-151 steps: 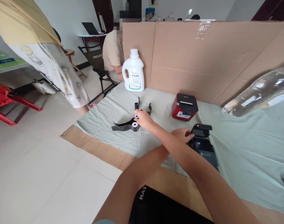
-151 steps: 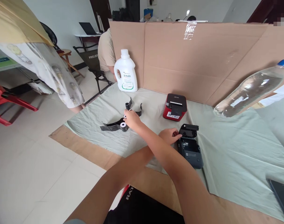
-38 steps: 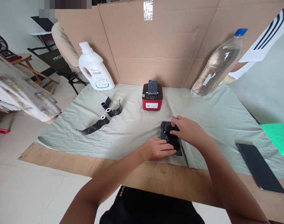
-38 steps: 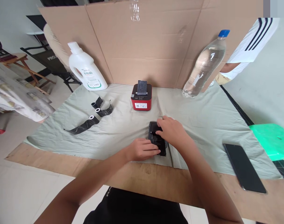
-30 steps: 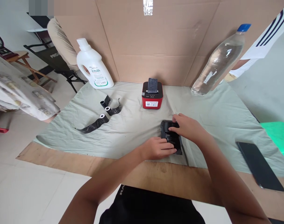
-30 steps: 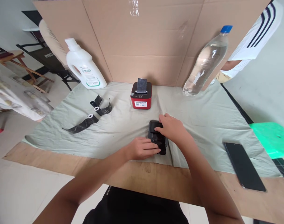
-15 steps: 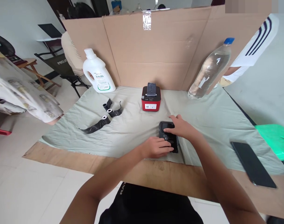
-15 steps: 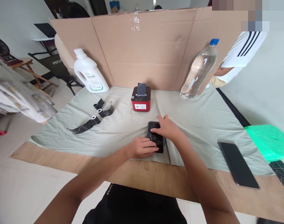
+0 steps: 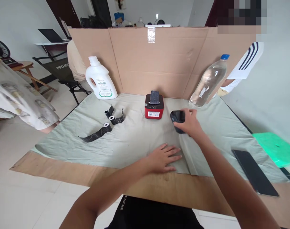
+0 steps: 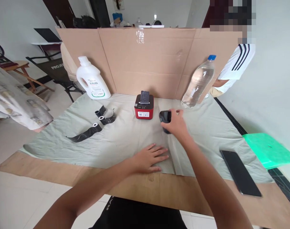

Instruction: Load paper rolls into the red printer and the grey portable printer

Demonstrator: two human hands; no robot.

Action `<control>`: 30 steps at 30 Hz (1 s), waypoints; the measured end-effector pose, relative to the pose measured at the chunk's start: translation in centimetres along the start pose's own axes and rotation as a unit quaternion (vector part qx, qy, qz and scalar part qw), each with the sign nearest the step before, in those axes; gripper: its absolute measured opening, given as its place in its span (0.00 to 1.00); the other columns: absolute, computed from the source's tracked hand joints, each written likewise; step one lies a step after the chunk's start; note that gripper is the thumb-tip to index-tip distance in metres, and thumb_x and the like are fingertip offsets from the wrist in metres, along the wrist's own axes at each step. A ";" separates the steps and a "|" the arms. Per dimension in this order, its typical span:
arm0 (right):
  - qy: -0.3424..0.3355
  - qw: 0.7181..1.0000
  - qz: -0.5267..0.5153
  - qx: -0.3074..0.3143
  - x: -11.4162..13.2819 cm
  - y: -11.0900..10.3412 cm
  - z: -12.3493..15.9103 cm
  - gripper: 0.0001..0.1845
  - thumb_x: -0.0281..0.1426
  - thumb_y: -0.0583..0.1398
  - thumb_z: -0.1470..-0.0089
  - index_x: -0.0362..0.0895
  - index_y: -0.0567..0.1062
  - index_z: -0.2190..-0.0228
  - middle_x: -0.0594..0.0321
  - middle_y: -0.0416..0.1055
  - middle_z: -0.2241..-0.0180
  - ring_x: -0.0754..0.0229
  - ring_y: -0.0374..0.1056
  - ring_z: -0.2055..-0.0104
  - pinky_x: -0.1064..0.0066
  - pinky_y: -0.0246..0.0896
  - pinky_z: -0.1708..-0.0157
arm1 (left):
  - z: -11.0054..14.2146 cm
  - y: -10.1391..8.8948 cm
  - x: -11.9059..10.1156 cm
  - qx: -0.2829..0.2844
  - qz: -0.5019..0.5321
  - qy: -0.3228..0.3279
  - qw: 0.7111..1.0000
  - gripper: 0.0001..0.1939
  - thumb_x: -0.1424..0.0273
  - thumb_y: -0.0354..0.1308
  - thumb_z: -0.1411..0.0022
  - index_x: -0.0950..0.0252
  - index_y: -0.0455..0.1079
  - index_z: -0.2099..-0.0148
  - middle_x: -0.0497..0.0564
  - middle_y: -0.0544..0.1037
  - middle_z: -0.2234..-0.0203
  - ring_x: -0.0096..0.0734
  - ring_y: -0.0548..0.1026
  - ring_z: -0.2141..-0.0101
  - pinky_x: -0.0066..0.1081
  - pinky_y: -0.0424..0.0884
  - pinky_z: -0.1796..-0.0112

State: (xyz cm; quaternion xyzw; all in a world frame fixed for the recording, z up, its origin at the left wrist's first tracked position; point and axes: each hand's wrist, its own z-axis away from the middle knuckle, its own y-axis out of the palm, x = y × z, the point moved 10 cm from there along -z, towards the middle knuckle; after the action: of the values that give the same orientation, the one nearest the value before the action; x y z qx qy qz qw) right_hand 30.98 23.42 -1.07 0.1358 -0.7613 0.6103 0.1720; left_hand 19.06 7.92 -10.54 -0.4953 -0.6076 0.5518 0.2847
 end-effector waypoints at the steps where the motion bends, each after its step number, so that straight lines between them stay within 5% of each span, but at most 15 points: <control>1: 0.007 1.000 0.002 -0.013 -0.8 -0.3 -1.8 0.38 0.44 0.65 0.55 0.49 0.66 0.43 0.49 0.56 0.43 0.44 0.71 0.53 0.54 0.66 0.53 | 0.1 0.3 0.0 0.026 0.013 -0.012 0.999 0.33 0.49 0.43 0.26 0.60 0.53 0.27 0.54 0.55 0.28 0.46 0.52 0.29 0.52 0.48 0.31; 6: 0.043 0.998 0.023 -0.026 -4.2 1.9 -9.4 0.38 0.43 0.65 0.54 0.51 0.68 0.41 0.51 0.60 0.43 0.43 0.69 0.48 0.51 0.63 0.46 | 0.7 0.9 -0.4 0.097 0.072 -0.038 0.992 0.34 0.50 0.39 0.24 0.60 0.48 0.25 0.49 0.47 0.26 0.42 0.42 0.26 0.52 0.37 0.29; 10: 0.061 0.997 0.050 -0.019 -6.0 4.7 -12.0 0.36 0.43 0.65 0.52 0.50 0.69 0.42 0.49 0.61 0.44 0.42 0.68 0.48 0.50 0.62 0.46 | 0.6 0.6 -0.3 0.102 0.085 -0.046 0.990 0.33 0.51 0.40 0.24 0.61 0.49 0.25 0.49 0.47 0.26 0.41 0.42 0.26 0.51 0.37 0.29; 17: 0.064 0.995 0.068 -0.023 -7.1 6.5 -12.7 0.37 0.45 0.63 0.51 0.50 0.68 0.40 0.49 0.61 0.42 0.40 0.67 0.46 0.47 0.60 0.46 | 0.6 0.4 -0.3 0.093 0.100 -0.046 0.990 0.33 0.51 0.40 0.24 0.61 0.49 0.25 0.49 0.48 0.26 0.41 0.42 0.26 0.52 0.39 0.29; 25: 0.052 0.995 0.071 -0.037 -6.9 6.3 -12.2 0.39 0.46 0.63 0.51 0.50 0.68 0.39 0.50 0.62 0.42 0.41 0.68 0.46 0.49 0.62 0.47 | 0.6 0.2 -0.1 0.081 0.111 -0.053 0.989 0.33 0.51 0.41 0.24 0.60 0.49 0.25 0.49 0.50 0.26 0.40 0.43 0.26 0.51 0.38 0.29; 30: 0.069 0.996 0.058 -0.018 -6.8 6.0 -12.0 0.39 0.45 0.63 0.52 0.50 0.67 0.38 0.48 0.61 0.39 0.37 0.67 0.44 0.44 0.63 0.47 | 0.8 -0.1 0.0 0.061 0.202 -0.048 0.976 0.33 0.52 0.47 0.26 0.57 0.50 0.25 0.50 0.51 0.26 0.41 0.44 0.26 0.51 0.37 0.28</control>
State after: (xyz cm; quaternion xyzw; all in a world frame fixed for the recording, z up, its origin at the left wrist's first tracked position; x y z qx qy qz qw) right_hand 35.80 36.39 -6.92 0.0458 -0.7653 0.6130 0.1911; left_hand 18.30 7.57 -10.61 -0.5621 -0.4731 0.6574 0.1675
